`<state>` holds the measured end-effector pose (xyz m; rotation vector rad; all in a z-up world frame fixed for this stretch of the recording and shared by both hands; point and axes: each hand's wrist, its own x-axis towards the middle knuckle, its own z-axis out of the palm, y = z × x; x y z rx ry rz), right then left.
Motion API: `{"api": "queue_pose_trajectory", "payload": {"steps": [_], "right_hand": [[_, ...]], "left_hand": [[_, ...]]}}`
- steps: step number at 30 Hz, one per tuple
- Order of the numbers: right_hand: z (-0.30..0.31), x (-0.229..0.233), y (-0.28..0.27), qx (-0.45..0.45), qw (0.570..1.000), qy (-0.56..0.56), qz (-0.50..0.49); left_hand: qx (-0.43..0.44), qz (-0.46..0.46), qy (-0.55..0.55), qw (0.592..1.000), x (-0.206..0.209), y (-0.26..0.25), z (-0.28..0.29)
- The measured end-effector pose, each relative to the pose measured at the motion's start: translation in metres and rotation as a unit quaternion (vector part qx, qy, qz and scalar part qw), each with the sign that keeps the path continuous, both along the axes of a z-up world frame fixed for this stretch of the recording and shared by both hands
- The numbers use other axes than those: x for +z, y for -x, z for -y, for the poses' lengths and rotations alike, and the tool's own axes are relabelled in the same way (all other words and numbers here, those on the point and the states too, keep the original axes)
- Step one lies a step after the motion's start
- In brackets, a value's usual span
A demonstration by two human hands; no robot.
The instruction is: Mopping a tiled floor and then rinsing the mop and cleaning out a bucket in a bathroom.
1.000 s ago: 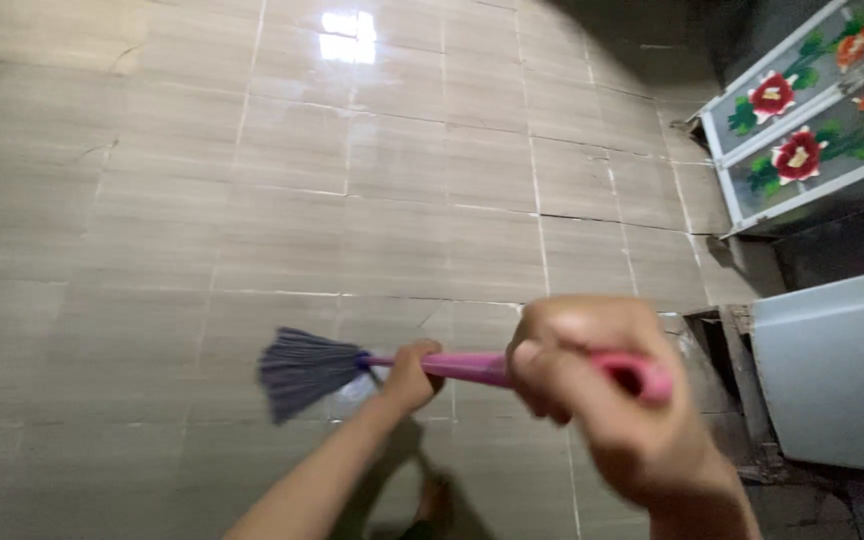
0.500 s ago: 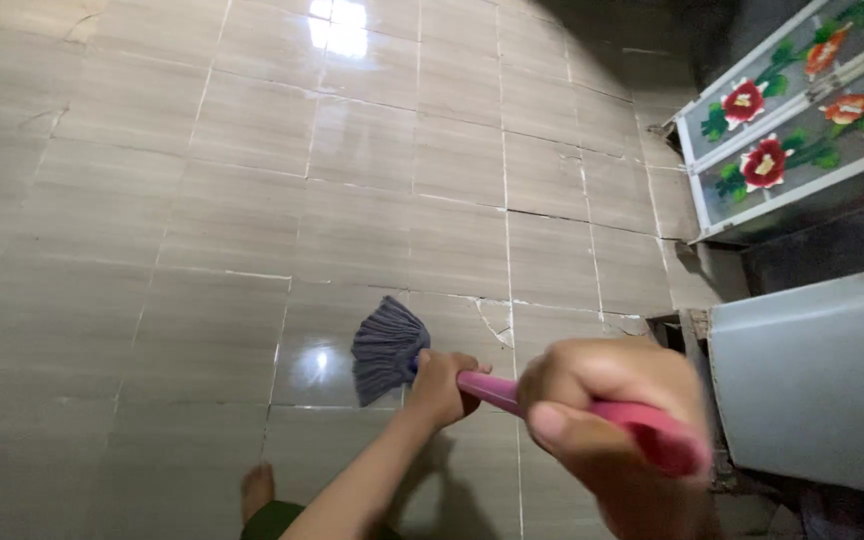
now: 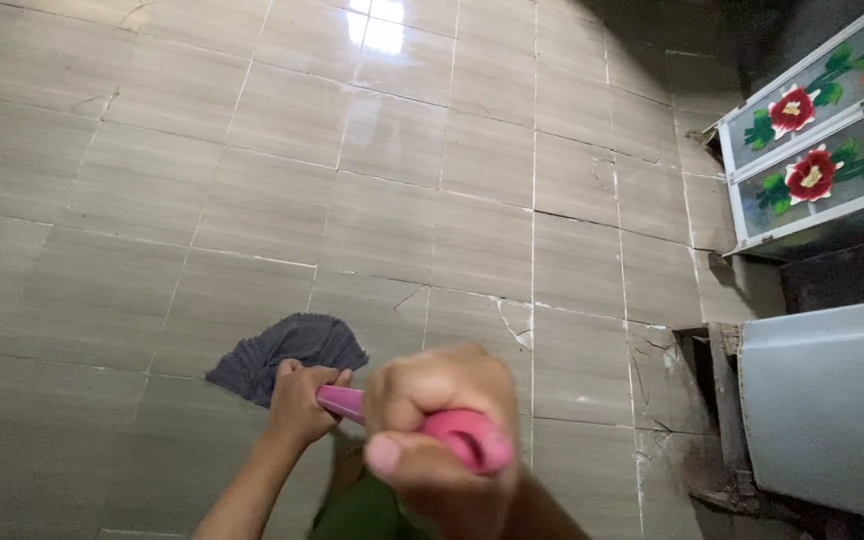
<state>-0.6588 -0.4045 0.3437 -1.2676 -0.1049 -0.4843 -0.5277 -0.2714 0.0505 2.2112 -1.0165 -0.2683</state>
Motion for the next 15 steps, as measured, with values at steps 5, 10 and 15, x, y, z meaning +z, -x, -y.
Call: {"api": "queue_pose_trajectory", "payload": {"steps": [5,10,15], "right_hand": [[0.023,0.016,0.007,0.02,0.992,0.095,-0.082],[0.07,0.057,0.034,-0.037,0.975,0.089,-0.201],[0.106,0.084,0.06,-0.07,0.954,0.111,-0.268]], "left_hand": [[0.039,-0.005,0.007,0.999,-0.015,0.016,0.01],[-0.011,-0.099,0.049,0.994,-0.017,0.056,0.087],[-0.113,-0.148,0.071,0.98,-0.004,0.115,0.172]]}}
